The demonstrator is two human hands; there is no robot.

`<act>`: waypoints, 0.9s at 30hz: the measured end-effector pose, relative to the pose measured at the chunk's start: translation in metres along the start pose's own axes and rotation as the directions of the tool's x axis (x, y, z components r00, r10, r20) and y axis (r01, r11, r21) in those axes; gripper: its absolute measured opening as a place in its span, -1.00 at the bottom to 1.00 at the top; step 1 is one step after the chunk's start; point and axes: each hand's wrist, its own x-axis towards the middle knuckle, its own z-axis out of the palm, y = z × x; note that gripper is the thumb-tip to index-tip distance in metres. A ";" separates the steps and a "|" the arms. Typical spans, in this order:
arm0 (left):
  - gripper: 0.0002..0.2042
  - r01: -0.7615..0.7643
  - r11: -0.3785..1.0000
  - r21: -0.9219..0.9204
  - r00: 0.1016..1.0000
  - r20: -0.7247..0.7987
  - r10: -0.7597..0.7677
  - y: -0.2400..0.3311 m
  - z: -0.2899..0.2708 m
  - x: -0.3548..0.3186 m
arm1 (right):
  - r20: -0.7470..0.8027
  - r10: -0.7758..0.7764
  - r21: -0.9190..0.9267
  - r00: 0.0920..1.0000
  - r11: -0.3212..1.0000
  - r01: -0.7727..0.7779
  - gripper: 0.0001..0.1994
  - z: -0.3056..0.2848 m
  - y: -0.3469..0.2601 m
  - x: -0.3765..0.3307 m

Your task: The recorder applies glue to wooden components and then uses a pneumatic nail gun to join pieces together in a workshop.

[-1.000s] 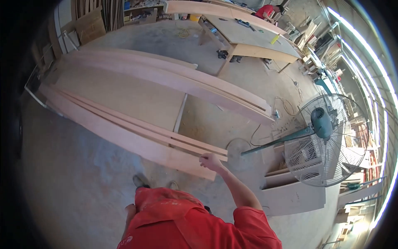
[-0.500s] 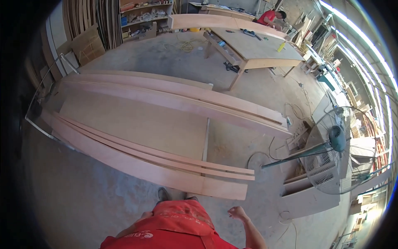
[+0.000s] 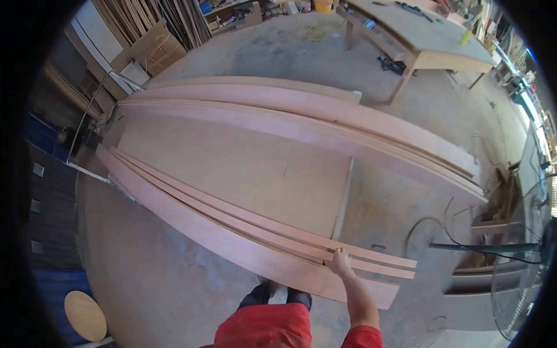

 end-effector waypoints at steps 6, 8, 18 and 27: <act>-0.63 0.115 0.993 0.026 0.993 0.016 -0.115 -0.015 0.012 -0.022 | 0.224 -0.026 -0.333 0.974 0.938 0.101 -0.15 -0.014 0.008 0.042; -0.63 0.127 0.992 0.021 0.992 0.004 -0.127 -0.012 0.019 -0.020 | 0.147 -0.041 -0.317 0.988 0.945 0.086 -0.17 -0.009 0.031 0.038; -0.64 0.187 0.982 0.038 0.978 -0.101 -0.183 -0.013 0.015 -0.026 | 0.354 -0.006 -0.256 0.935 0.961 0.103 -0.28 -0.029 0.049 0.049; -0.65 0.222 0.973 0.063 0.966 -0.146 -0.211 -0.024 0.018 -0.035 | 0.412 -0.106 -0.100 0.905 0.982 0.161 -0.58 0.013 0.077 0.043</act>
